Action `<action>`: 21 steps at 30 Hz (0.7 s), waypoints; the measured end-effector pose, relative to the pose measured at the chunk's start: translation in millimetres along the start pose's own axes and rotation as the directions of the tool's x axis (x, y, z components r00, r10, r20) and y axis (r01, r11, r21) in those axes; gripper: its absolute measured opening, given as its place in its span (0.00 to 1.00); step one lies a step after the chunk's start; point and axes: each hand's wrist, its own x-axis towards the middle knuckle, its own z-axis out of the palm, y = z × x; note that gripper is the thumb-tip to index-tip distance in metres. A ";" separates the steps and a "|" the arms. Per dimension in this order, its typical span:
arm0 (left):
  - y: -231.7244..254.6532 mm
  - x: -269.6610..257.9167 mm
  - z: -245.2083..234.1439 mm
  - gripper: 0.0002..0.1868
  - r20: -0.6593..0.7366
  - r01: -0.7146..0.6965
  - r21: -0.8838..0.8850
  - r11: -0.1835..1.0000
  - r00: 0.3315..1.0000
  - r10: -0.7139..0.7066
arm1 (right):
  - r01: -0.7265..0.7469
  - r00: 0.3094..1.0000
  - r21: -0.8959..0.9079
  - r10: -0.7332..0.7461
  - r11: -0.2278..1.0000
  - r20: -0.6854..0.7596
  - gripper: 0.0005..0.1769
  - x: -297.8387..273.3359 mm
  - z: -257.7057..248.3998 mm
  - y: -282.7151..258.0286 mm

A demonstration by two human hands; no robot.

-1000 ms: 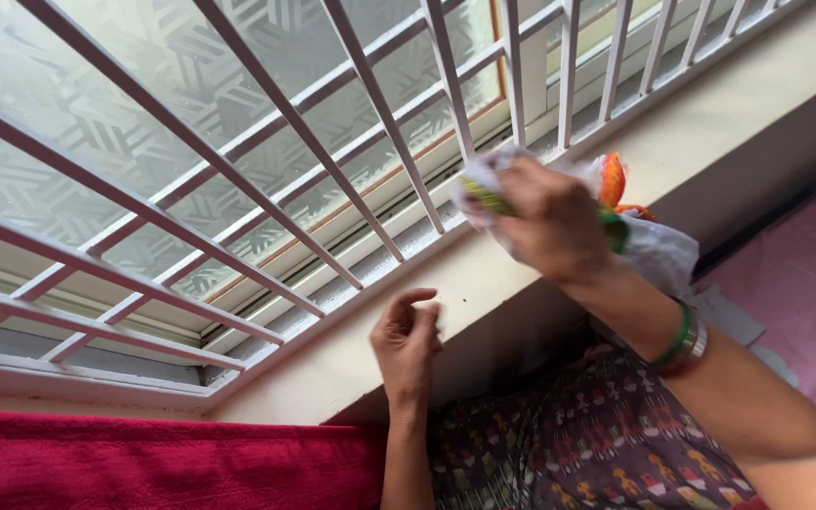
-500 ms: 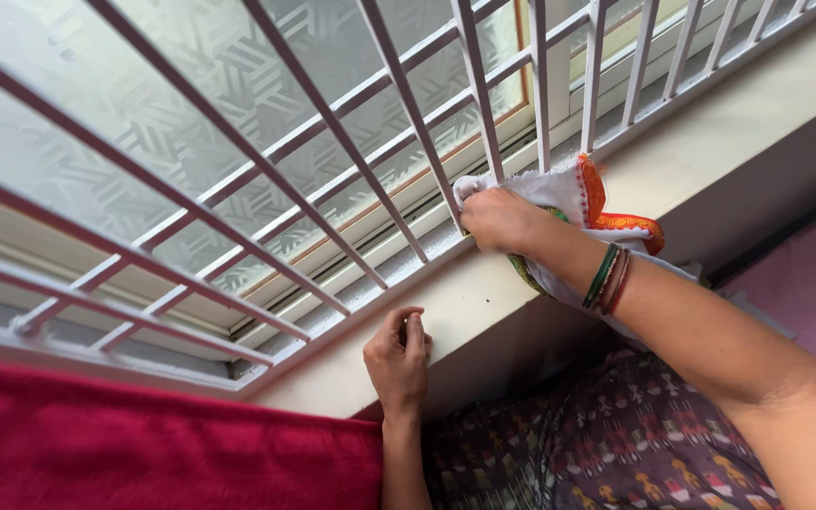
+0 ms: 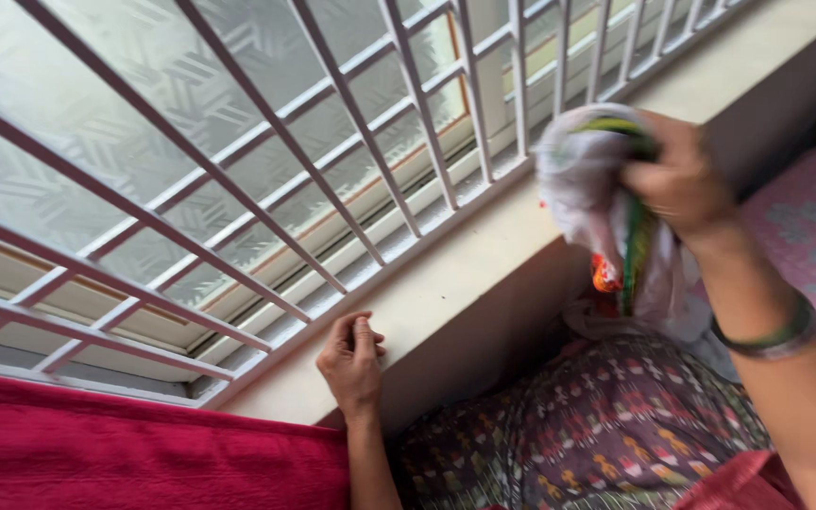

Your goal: The person wipes the metal window grille and the window sill using a white cloth with orange and green borders. They systematically clean the vertical bars and horizontal sections of the grille, then wipe the sill surface.

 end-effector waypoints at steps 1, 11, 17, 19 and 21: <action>-1.9 0.5 0.0 0.09 0.005 0.010 -0.056 0.998 1.000 -0.010 | 0.073 0.997 -0.283 -0.077 0.956 -0.004 0.18 4.1 5.4 15.9; -17.3 -26.4 -118.5 0.09 -0.471 0.013 0.130 0.991 0.881 0.050 | 0.292 0.942 -0.305 -0.217 0.907 0.257 0.23 -57.6 165.5 54.1; -60.0 -10.7 -182.4 0.10 -0.576 0.042 0.277 0.960 0.807 0.131 | -0.074 0.412 0.193 -0.146 0.978 0.899 0.29 -75.9 169.3 -49.4; -78.6 -4.8 -185.4 0.12 -0.502 -0.061 0.272 0.960 0.842 0.196 | 0.035 0.744 0.031 -0.046 0.999 0.666 0.29 -50.2 164.3 -55.1; -92.8 -6.5 -183.6 0.13 -0.527 0.096 0.267 0.959 0.848 0.062 | 0.152 0.885 -0.062 -0.108 0.986 0.453 0.28 -49.6 180.1 -56.8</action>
